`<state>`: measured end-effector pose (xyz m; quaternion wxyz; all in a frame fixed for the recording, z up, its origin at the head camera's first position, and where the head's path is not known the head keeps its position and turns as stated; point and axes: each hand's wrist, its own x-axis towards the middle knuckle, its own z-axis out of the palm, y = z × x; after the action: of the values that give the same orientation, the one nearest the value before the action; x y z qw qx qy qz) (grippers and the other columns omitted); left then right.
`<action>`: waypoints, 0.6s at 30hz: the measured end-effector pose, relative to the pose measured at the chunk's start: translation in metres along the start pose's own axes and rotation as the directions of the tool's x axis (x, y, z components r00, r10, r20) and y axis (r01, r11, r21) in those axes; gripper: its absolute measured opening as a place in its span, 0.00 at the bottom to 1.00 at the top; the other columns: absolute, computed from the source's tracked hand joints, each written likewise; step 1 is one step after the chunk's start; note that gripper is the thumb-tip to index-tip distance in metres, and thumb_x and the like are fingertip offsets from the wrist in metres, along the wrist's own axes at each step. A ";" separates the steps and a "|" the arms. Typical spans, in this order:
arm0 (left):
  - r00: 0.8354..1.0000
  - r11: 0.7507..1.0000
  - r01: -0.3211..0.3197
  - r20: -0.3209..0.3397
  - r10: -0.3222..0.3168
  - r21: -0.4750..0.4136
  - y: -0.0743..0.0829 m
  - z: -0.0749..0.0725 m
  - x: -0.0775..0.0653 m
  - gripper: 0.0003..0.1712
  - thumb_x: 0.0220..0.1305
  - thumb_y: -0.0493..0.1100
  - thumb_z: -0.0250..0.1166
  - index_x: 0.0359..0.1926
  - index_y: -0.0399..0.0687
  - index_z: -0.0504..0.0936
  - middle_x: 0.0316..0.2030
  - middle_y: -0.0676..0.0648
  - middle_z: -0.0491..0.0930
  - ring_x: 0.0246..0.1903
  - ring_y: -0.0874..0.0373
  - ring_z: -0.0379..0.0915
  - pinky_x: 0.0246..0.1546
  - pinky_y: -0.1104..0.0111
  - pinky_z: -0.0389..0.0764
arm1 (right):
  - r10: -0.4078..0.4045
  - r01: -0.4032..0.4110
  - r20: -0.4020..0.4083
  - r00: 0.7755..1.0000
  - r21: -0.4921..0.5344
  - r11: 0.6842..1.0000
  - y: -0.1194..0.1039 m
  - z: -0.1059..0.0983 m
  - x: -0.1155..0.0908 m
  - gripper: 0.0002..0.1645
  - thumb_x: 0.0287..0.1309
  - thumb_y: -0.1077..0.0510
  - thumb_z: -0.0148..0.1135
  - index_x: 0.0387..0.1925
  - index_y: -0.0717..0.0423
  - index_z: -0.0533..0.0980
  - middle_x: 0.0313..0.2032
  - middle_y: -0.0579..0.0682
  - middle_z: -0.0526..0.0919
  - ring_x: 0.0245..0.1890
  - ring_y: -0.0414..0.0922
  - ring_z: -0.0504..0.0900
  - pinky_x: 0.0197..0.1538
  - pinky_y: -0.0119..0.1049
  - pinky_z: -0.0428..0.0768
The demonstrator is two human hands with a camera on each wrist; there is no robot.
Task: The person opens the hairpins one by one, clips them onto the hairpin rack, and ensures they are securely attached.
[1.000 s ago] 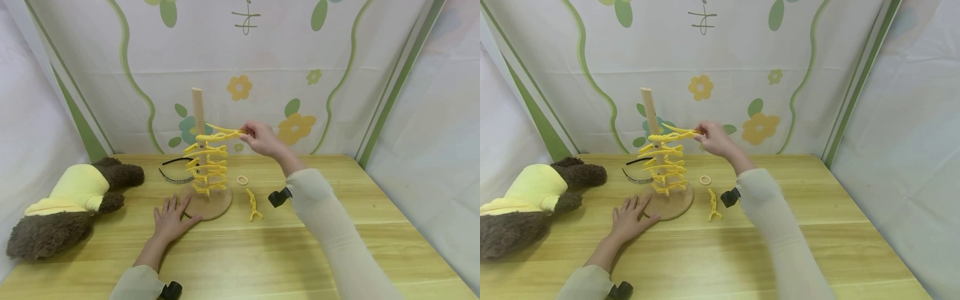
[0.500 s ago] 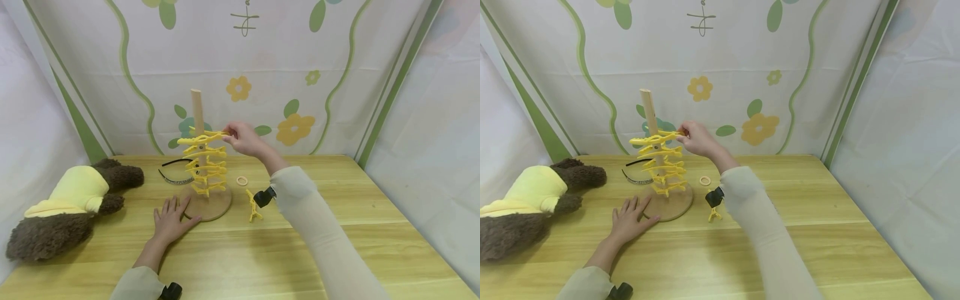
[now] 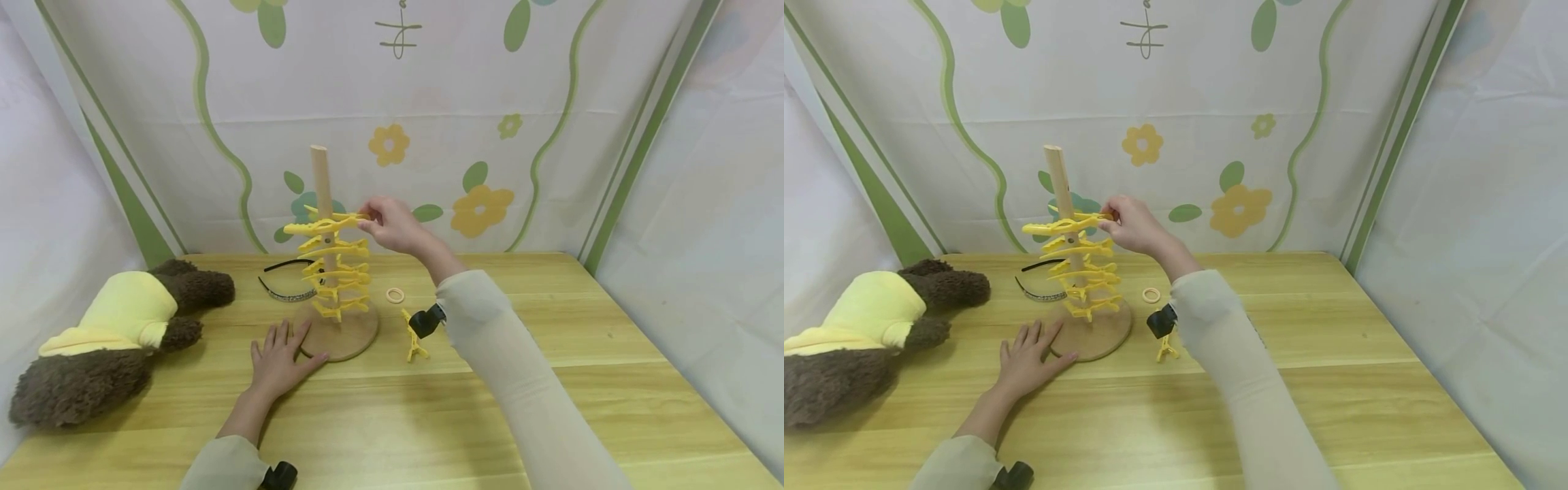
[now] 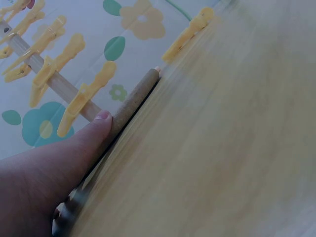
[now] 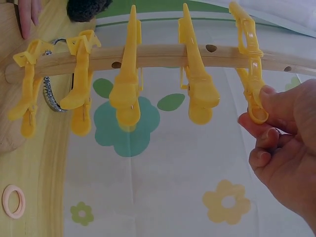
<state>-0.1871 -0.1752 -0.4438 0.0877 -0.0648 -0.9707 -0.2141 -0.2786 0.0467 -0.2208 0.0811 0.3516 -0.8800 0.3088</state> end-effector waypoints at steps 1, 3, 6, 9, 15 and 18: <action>1.000 1.000 0.000 0.000 0.000 0.002 0.000 0.000 0.000 0.48 0.46 0.73 0.50 0.63 0.51 0.57 0.61 0.31 0.48 0.59 0.35 0.36 0.48 0.37 0.32 | 0.001 -0.001 0.001 1.000 -0.002 1.000 0.000 0.000 0.000 0.09 0.56 0.60 0.53 0.35 0.62 0.73 0.28 0.51 0.72 0.25 0.44 0.66 0.28 0.31 0.65; 1.000 1.000 0.000 0.001 0.000 0.004 0.000 0.000 0.000 0.48 0.46 0.73 0.50 0.63 0.51 0.57 0.61 0.31 0.48 0.59 0.35 0.36 0.48 0.37 0.32 | 0.001 -0.001 0.004 1.000 -0.007 1.000 0.000 0.001 0.001 0.09 0.56 0.60 0.53 0.35 0.63 0.73 0.28 0.51 0.72 0.26 0.44 0.67 0.29 0.31 0.66; 1.000 1.000 -0.003 0.001 0.003 0.005 0.001 -0.001 0.000 0.48 0.46 0.72 0.50 0.63 0.51 0.57 0.60 0.31 0.48 0.59 0.34 0.36 0.48 0.37 0.32 | 0.006 -0.006 0.017 1.000 -0.013 1.000 -0.002 0.001 0.002 0.10 0.56 0.60 0.53 0.36 0.63 0.73 0.30 0.51 0.72 0.28 0.44 0.68 0.31 0.31 0.67; 1.000 1.000 -0.005 0.001 0.005 0.003 0.003 -0.001 -0.001 0.48 0.46 0.73 0.50 0.63 0.51 0.57 0.60 0.31 0.48 0.59 0.34 0.36 0.48 0.37 0.32 | 0.012 -0.011 0.032 0.999 -0.018 1.000 -0.003 0.000 0.002 0.11 0.56 0.59 0.53 0.38 0.63 0.73 0.31 0.51 0.72 0.29 0.44 0.68 0.32 0.31 0.68; 1.000 1.000 -0.002 0.006 0.002 0.009 0.002 -0.002 0.000 0.48 0.47 0.73 0.50 0.63 0.51 0.57 0.60 0.31 0.48 0.59 0.34 0.36 0.48 0.37 0.32 | 0.024 -0.023 0.052 0.998 -0.022 1.000 -0.003 -0.002 0.001 0.13 0.56 0.57 0.54 0.40 0.62 0.73 0.33 0.51 0.72 0.30 0.44 0.67 0.33 0.32 0.67; 1.000 1.000 0.002 0.007 -0.002 0.013 0.001 -0.002 0.000 0.48 0.47 0.73 0.49 0.63 0.51 0.57 0.60 0.31 0.48 0.59 0.34 0.36 0.48 0.37 0.32 | 0.032 -0.030 0.055 0.998 -0.022 0.999 -0.003 -0.003 0.001 0.15 0.56 0.57 0.54 0.43 0.63 0.73 0.34 0.51 0.72 0.30 0.44 0.67 0.33 0.32 0.67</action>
<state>-0.1867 -0.1755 -0.4418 0.0848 -0.0640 -0.9724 -0.2075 -0.2776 0.0464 -0.2173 0.0555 0.3455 -0.8905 0.2907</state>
